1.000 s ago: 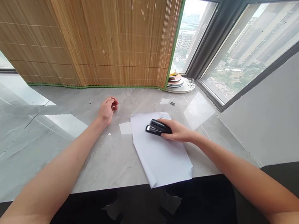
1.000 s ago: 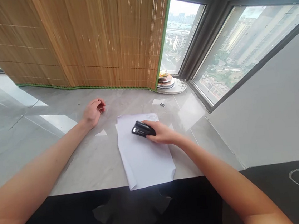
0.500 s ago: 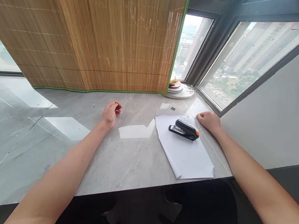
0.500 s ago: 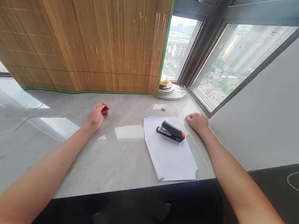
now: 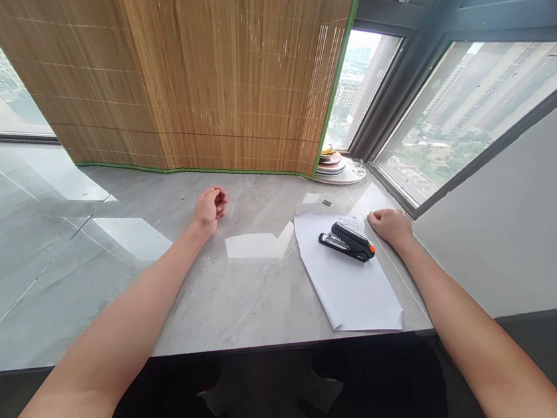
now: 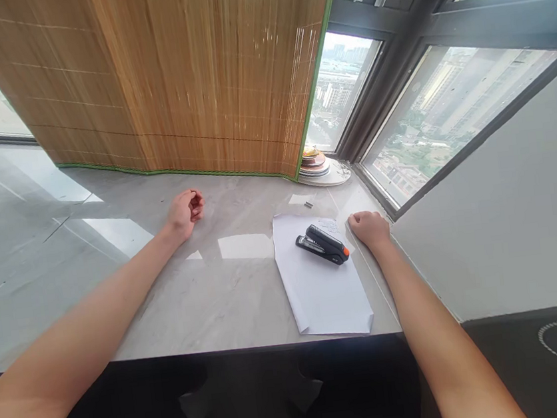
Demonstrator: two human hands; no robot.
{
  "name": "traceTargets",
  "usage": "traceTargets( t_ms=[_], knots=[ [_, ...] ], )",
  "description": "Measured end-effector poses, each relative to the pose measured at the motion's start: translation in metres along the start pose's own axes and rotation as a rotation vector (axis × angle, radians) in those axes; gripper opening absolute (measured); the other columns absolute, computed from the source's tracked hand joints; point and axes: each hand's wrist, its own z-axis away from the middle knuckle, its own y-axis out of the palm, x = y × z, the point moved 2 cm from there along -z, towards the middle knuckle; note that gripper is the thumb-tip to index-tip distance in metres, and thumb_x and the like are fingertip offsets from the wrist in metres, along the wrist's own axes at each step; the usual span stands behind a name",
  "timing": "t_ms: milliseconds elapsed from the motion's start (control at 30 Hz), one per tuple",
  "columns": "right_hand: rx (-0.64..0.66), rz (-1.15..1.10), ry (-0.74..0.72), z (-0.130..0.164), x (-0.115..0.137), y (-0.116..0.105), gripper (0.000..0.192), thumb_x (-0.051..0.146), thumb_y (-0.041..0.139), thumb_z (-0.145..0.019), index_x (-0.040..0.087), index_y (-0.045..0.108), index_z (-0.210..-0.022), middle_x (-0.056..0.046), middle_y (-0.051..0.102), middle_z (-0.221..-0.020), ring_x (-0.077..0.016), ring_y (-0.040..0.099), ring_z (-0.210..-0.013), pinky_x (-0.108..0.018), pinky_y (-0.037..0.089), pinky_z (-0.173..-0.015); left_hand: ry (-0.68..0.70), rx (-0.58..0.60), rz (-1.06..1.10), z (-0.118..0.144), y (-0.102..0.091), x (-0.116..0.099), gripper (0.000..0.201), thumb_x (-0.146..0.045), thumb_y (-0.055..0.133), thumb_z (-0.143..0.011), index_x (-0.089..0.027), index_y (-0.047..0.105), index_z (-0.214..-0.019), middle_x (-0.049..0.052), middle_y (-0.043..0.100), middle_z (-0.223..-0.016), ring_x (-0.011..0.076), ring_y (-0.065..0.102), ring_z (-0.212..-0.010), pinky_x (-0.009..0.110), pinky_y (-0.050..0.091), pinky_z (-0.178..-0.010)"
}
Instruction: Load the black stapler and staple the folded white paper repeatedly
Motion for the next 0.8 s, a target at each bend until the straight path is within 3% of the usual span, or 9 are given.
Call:
traceTargets(
  t_ms=[67,133,233,300,400,467,533,633,800],
  knots=[
    [-0.005,-0.008,-0.013,0.001,0.000,0.000,0.044,0.040,0.049,-0.098,0.022,0.057,-0.059,-0.012,0.064,-0.068,-0.0259,0.056,-0.078,-0.036,0.029,-0.068,0.026,0.026,0.036,-0.005,-0.015,-0.015,0.014,-0.029,0.066,-0.083,-0.022,0.056,-0.076,-0.006,0.038,-0.057,0.0083,0.026,-0.044,0.024,0.017,-0.042],
    [-0.072,-0.017,-0.019,0.003,0.000,-0.001,0.041,0.039,0.049,-0.099,0.022,0.059,-0.063,-0.013,0.066,-0.071,-0.0257,0.056,-0.077,-0.036,0.030,-0.068,0.088,0.031,0.118,-0.011,-0.038,-0.031,0.021,-0.031,0.066,-0.085,-0.023,0.051,-0.073,-0.008,0.023,-0.056,0.0082,0.020,-0.044,0.024,0.014,-0.043],
    [-0.235,-0.070,0.011,0.006,0.004,-0.004,0.037,0.039,0.047,-0.102,0.021,0.065,-0.075,-0.015,0.072,-0.082,-0.0265,0.060,-0.078,-0.038,0.037,-0.073,0.199,-0.087,0.279,-0.020,-0.079,-0.047,0.031,-0.033,0.065,-0.083,-0.023,0.039,-0.069,-0.007,0.016,-0.055,0.0093,0.013,-0.046,0.026,0.013,-0.043],
    [-0.253,-0.181,-0.044,0.007,0.014,-0.004,0.035,0.040,0.045,-0.104,0.021,0.070,-0.089,-0.017,0.075,-0.095,-0.0291,0.066,-0.088,-0.040,0.046,-0.081,0.262,-0.163,0.342,-0.023,-0.097,-0.051,0.036,-0.034,0.066,-0.082,-0.023,0.034,-0.068,-0.006,0.014,-0.054,0.0102,0.012,-0.047,0.026,0.014,-0.043],
    [-0.139,-0.367,-0.326,0.004,0.041,0.000,0.038,0.045,0.048,-0.104,0.020,0.071,-0.120,-0.021,0.071,-0.137,-0.0346,0.067,-0.124,-0.049,0.052,-0.107,0.250,-0.169,0.344,-0.026,-0.102,-0.050,0.040,-0.037,0.067,-0.084,-0.023,0.033,-0.068,-0.006,0.014,-0.053,0.0107,0.012,-0.047,0.026,0.015,-0.042],
    [-0.019,-0.414,-0.523,0.001,0.060,0.004,0.048,0.050,0.051,-0.104,0.021,0.065,-0.140,-0.020,0.054,-0.164,-0.0358,0.056,-0.147,-0.053,0.046,-0.123,0.210,-0.141,0.337,-0.026,-0.099,-0.049,0.041,-0.039,0.067,-0.085,-0.024,0.033,-0.068,-0.006,0.014,-0.052,0.0109,0.010,-0.046,0.025,0.015,-0.041],
    [0.112,-0.407,-0.629,-0.003,0.076,0.011,0.059,0.056,0.051,-0.105,0.023,0.056,-0.154,-0.017,0.038,-0.177,-0.0355,0.045,-0.160,-0.053,0.039,-0.131,0.187,-0.114,0.325,-0.024,-0.097,-0.051,0.042,-0.041,0.065,-0.087,-0.024,0.032,-0.068,-0.006,0.014,-0.051,0.0117,0.010,-0.046,0.026,0.015,-0.039],
    [0.240,-0.342,-0.637,-0.011,0.094,0.022,0.073,0.065,0.048,-0.105,0.023,0.045,-0.166,-0.017,0.030,-0.181,-0.0372,0.032,-0.167,-0.054,0.029,-0.137,0.169,-0.076,0.307,-0.019,-0.102,-0.055,0.042,-0.042,0.059,-0.092,-0.024,0.032,-0.067,-0.005,0.016,-0.052,0.0123,0.015,-0.045,0.026,0.017,-0.040],
    [0.264,-0.194,-0.610,-0.016,0.125,0.037,0.074,0.057,0.041,-0.108,0.018,0.037,-0.171,-0.021,0.027,-0.182,-0.0388,0.020,-0.171,-0.062,0.019,-0.138,0.309,-0.165,0.298,-0.008,-0.127,-0.062,0.044,-0.051,0.058,-0.100,-0.024,0.041,-0.069,-0.005,0.007,-0.056,0.0118,0.014,-0.046,0.028,0.014,-0.044]
  ],
)
